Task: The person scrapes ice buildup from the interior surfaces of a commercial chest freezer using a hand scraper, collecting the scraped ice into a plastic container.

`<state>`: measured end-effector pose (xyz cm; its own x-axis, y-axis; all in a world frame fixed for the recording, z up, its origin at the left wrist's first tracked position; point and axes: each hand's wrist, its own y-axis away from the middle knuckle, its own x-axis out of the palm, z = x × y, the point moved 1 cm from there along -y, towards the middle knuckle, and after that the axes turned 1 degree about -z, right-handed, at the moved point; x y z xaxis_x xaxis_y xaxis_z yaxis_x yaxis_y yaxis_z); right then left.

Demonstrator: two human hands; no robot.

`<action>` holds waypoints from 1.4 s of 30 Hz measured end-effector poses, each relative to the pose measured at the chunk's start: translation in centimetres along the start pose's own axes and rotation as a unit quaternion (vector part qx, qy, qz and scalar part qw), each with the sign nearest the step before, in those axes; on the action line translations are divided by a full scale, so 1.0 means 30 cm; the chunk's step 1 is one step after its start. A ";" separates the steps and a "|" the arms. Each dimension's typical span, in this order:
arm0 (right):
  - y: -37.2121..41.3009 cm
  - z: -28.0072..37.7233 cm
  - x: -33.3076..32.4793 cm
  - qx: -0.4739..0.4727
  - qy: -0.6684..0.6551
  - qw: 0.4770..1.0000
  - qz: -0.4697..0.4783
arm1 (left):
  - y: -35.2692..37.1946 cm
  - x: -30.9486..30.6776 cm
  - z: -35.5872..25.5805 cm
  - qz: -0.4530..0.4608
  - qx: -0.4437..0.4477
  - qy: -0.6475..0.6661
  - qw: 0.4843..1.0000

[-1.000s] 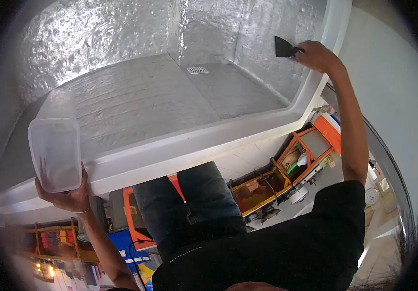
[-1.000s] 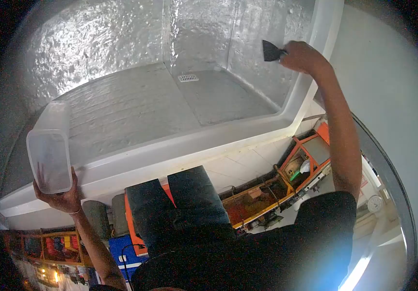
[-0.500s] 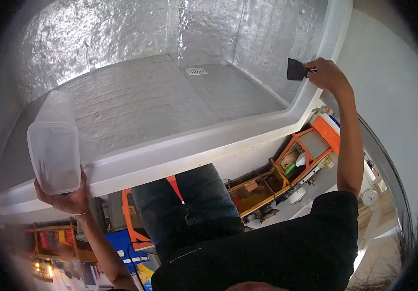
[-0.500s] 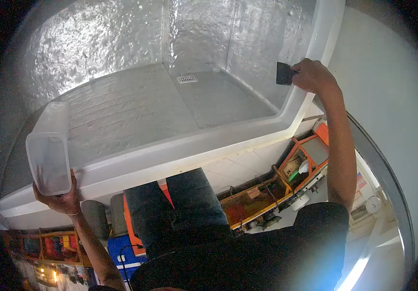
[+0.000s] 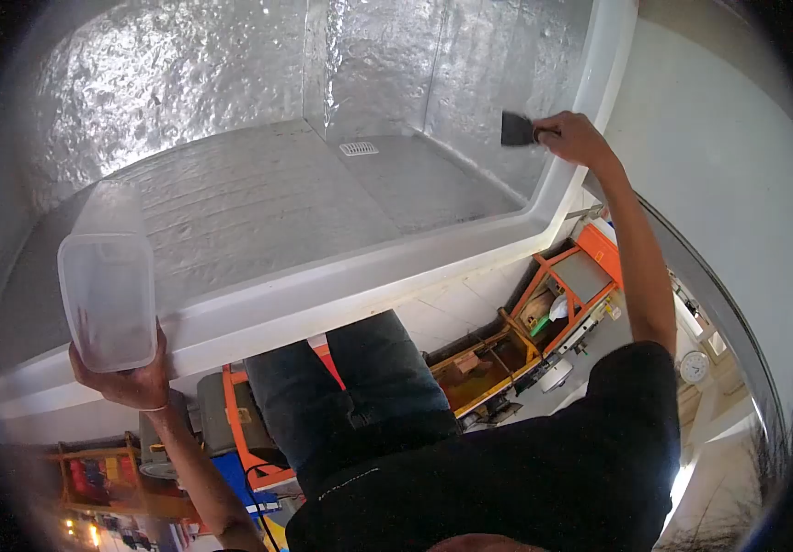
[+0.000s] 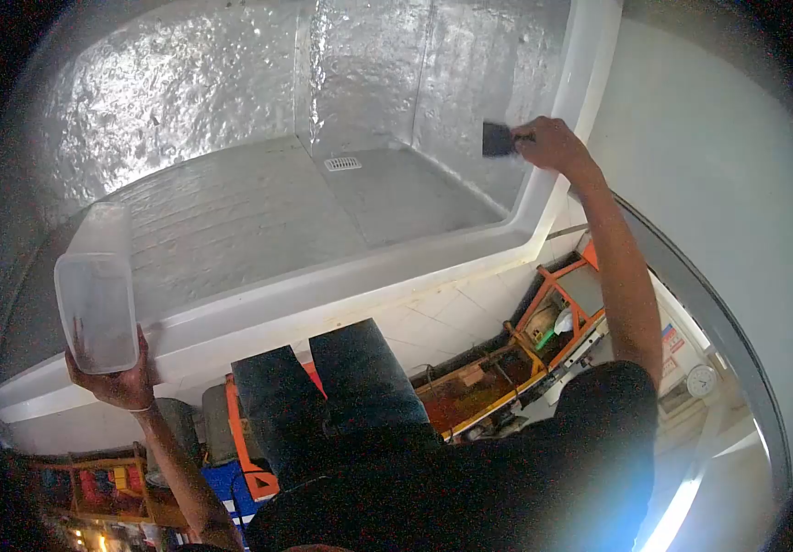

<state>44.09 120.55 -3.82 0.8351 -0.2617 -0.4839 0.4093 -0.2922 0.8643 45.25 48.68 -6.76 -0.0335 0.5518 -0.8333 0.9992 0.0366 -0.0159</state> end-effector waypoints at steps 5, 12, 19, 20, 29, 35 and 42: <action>0.056 0.129 -0.034 0.016 0.048 0.997 -0.052 | 0.003 -0.011 -0.006 -0.006 -0.006 -0.052 0.999; 0.152 0.146 -0.111 0.108 0.106 0.988 -0.014 | -0.003 -0.017 -0.012 0.002 0.016 -0.082 0.996; 0.093 0.121 -0.022 0.102 0.084 0.991 -0.009 | -0.009 -0.012 -0.028 0.007 0.003 -0.071 0.997; 0.088 0.128 -0.013 0.100 0.082 0.992 -0.005 | -0.012 -0.010 -0.030 0.007 0.006 -0.071 0.997; 0.137 0.178 -0.065 0.106 0.139 0.982 -0.073 | -0.011 0.001 -0.025 0.007 0.003 -0.031 0.999; 0.125 0.202 -0.080 0.068 0.128 0.988 -0.048 | -0.006 -0.007 -0.008 0.007 0.015 -0.066 0.998; 0.059 0.158 -0.044 0.076 0.105 0.991 -0.016 | -0.020 -0.006 -0.044 0.009 0.026 -0.083 0.996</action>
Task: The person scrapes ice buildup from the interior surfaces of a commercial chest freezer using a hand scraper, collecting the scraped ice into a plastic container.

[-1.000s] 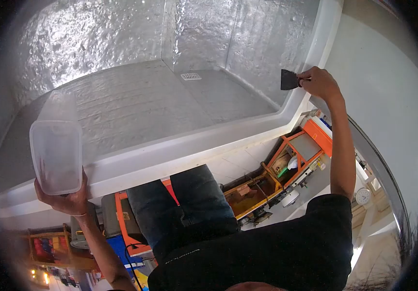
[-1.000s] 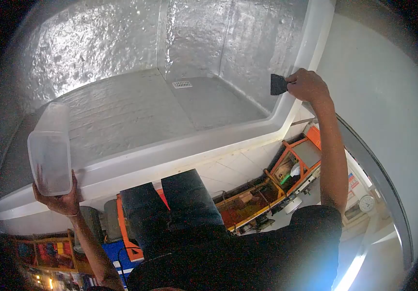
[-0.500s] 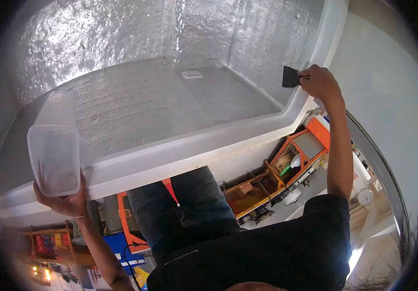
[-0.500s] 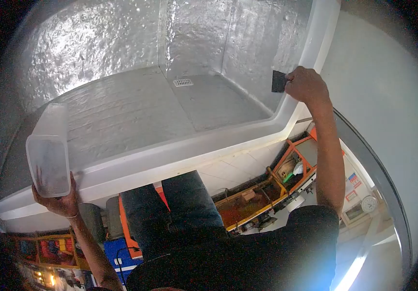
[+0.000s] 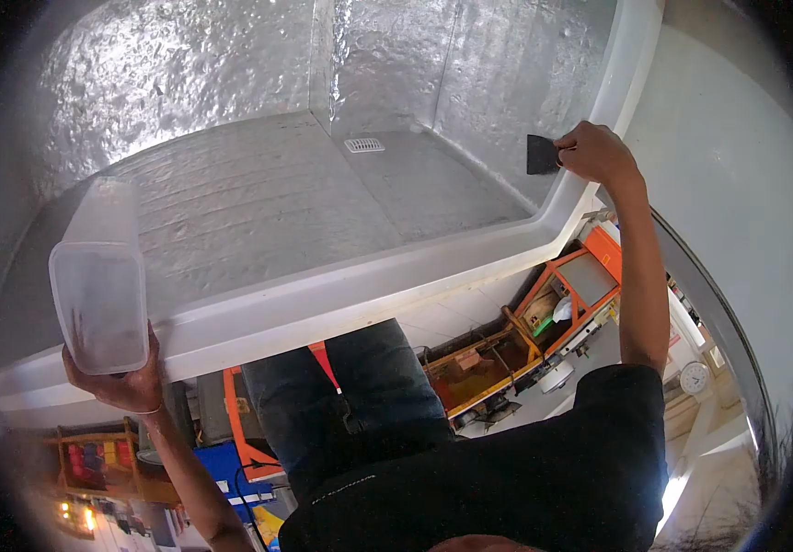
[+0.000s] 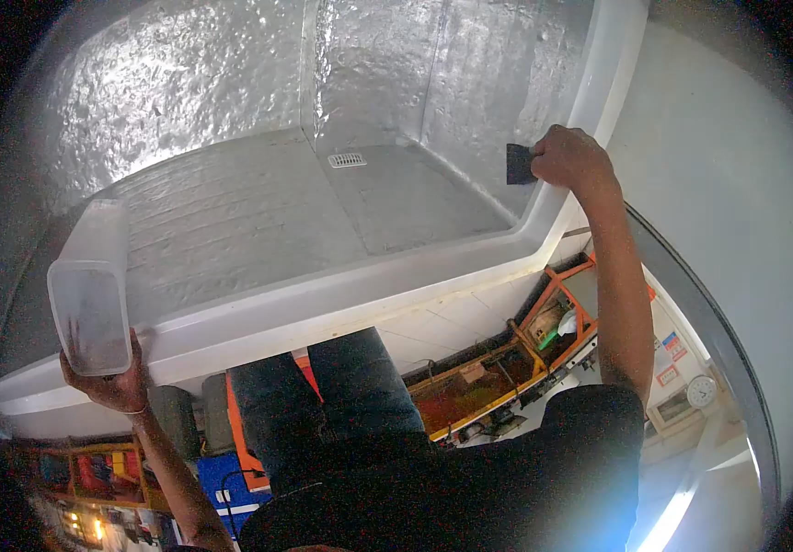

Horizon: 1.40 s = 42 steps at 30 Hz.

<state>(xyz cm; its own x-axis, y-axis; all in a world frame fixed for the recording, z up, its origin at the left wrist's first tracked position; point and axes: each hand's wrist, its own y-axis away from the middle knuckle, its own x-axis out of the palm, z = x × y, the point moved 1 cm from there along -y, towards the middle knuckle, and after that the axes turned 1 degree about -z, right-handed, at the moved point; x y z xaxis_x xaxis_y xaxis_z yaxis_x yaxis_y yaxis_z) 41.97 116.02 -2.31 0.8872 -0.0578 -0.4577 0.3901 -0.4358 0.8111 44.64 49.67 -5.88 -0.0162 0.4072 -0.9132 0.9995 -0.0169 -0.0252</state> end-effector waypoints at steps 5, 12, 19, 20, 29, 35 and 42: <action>0.037 0.009 -0.032 -0.017 0.043 0.996 -0.076 | 0.002 0.002 0.010 -0.005 0.007 -0.033 0.999; -0.010 0.026 -0.062 0.022 0.071 0.997 0.025 | -0.001 0.008 0.010 -0.014 0.020 -0.006 1.000; -0.055 0.004 -0.084 0.006 0.093 0.995 0.044 | -0.009 0.004 -0.010 -0.007 0.015 -0.005 1.000; -0.063 -0.002 -0.086 -0.002 0.098 0.994 0.045 | -0.006 0.002 0.000 -0.005 0.016 -0.012 1.000; -0.120 -0.036 -0.136 -0.085 0.062 0.979 0.173 | -0.008 -0.001 -0.020 0.000 0.002 -0.010 1.000; -0.153 -0.016 -0.024 -0.129 -0.073 0.965 0.217 | 0.003 0.007 -0.001 -0.009 -0.002 0.023 1.000; -0.074 0.013 -0.052 -0.065 -0.040 0.993 0.087 | 0.007 0.002 -0.005 -0.006 -0.024 0.012 1.000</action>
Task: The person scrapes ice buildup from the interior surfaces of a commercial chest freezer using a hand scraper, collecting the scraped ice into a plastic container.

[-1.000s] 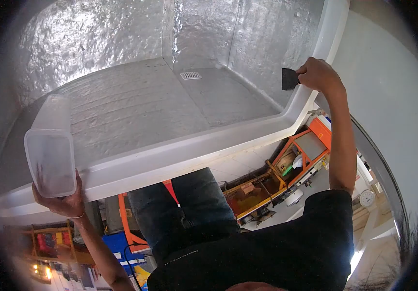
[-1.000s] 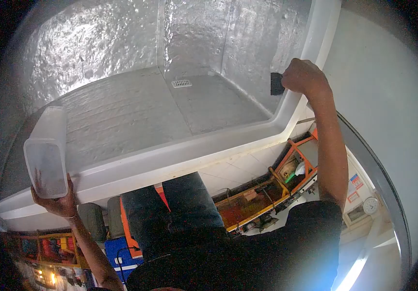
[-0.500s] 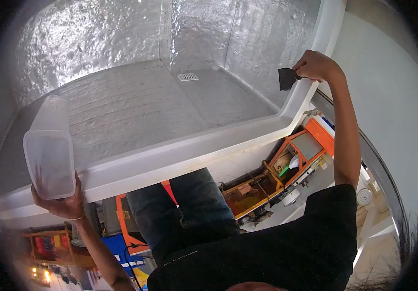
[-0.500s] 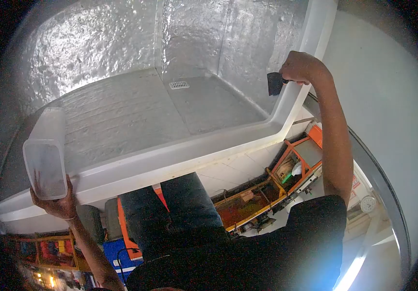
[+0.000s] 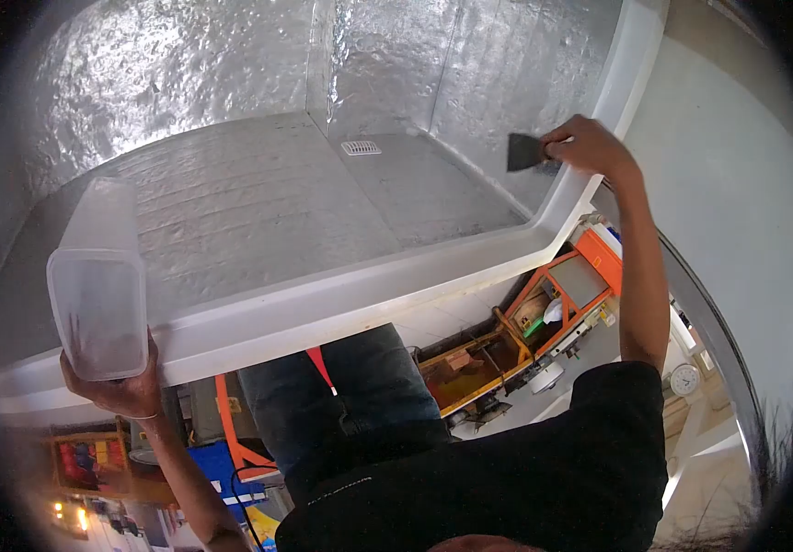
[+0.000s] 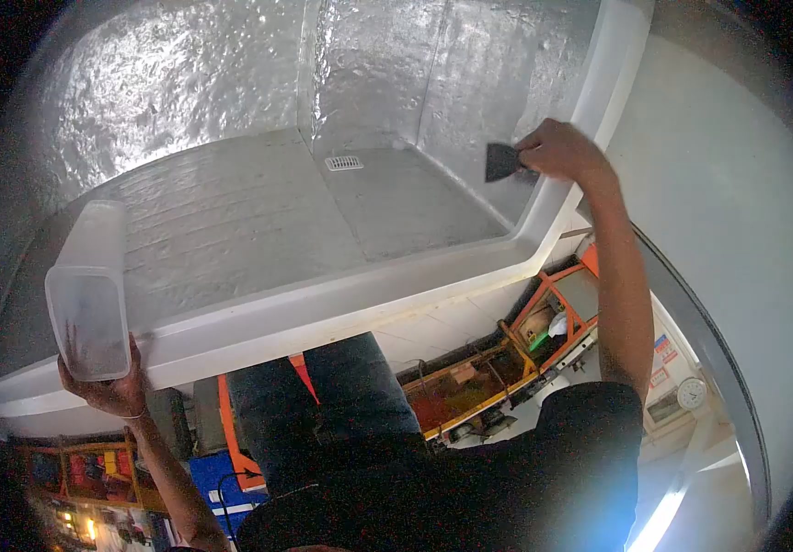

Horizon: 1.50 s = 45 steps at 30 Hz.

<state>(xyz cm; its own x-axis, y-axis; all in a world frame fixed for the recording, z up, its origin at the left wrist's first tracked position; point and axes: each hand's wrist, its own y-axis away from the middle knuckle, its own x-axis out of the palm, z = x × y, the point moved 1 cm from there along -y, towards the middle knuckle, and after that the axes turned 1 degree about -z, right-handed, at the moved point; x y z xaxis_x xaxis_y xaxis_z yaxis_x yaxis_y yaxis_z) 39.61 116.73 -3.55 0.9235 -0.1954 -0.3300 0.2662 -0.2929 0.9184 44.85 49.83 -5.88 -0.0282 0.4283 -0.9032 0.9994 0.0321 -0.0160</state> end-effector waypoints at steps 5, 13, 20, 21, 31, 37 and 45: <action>0.091 -0.058 -0.084 0.054 0.024 0.988 -0.139 | -0.009 -0.001 -0.002 0.004 0.015 -0.004 1.000; 0.086 0.012 -0.049 0.113 0.024 0.978 -0.173 | -0.005 -0.007 0.008 0.012 0.011 -0.047 0.999; 0.076 -0.002 -0.030 0.068 0.051 0.980 -0.178 | -0.012 -0.002 -0.002 0.003 0.036 -0.030 0.999; 0.074 -0.004 -0.028 0.059 0.044 0.981 -0.180 | -0.012 -0.004 -0.003 0.003 0.042 -0.037 0.998; 0.035 -0.015 -0.011 0.077 0.022 0.980 -0.181 | -0.001 -0.003 0.016 -0.003 0.024 -0.043 0.999; 0.031 -0.038 -0.011 0.064 0.003 0.981 -0.182 | -0.006 -0.006 -0.001 0.003 0.028 -0.044 0.999; -0.014 -0.104 -0.043 0.013 -0.005 0.990 -0.140 | -0.001 0.001 0.010 0.003 0.021 0.001 1.000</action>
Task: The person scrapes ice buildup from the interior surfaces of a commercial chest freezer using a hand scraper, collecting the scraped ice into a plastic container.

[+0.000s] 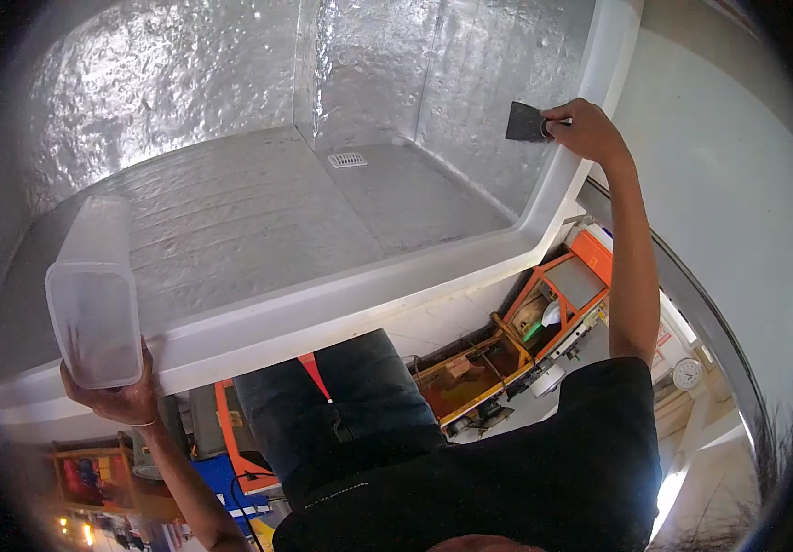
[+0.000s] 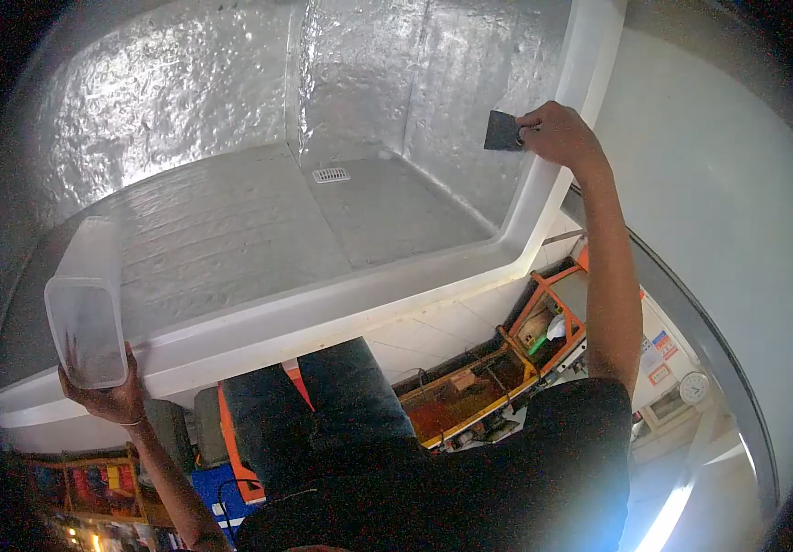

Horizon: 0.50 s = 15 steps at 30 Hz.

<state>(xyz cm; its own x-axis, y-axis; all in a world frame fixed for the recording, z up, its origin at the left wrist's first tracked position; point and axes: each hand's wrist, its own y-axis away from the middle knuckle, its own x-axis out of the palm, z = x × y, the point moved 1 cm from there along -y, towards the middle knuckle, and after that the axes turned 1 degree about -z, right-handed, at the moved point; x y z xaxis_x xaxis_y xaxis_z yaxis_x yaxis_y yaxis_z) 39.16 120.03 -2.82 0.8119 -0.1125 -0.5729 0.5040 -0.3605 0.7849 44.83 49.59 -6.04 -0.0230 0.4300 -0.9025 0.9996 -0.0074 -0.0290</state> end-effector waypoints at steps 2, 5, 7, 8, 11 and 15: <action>-0.044 -0.018 0.038 -0.032 -0.079 0.996 0.007 | 0.002 0.000 0.004 -0.002 -0.011 0.001 1.000; -0.107 0.015 0.188 -0.111 -0.119 0.987 0.015 | 0.011 -0.004 0.012 0.002 -0.023 0.009 1.000; -0.099 0.119 0.258 -0.090 -0.083 0.992 0.020 | 0.020 -0.006 0.025 0.001 -0.044 0.023 0.999; -0.074 0.164 0.278 -0.068 -0.091 0.993 0.031 | 0.028 -0.010 0.033 0.003 -0.059 0.036 0.998; 0.005 0.211 0.287 -0.034 -0.073 0.997 0.004 | 0.010 -0.011 0.018 0.008 -0.023 0.018 1.000; 0.108 0.102 0.135 0.010 0.001 0.998 -0.067 | -0.004 -0.002 -0.009 0.006 -0.003 0.024 1.000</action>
<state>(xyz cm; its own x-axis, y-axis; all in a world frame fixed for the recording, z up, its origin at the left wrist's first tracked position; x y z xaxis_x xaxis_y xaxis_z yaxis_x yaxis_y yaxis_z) 43.18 115.56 -3.33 0.7378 -0.0597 -0.6723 0.6029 -0.3897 0.6962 44.72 49.79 -5.87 -0.0098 0.4724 -0.8813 0.9998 -0.0085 -0.0157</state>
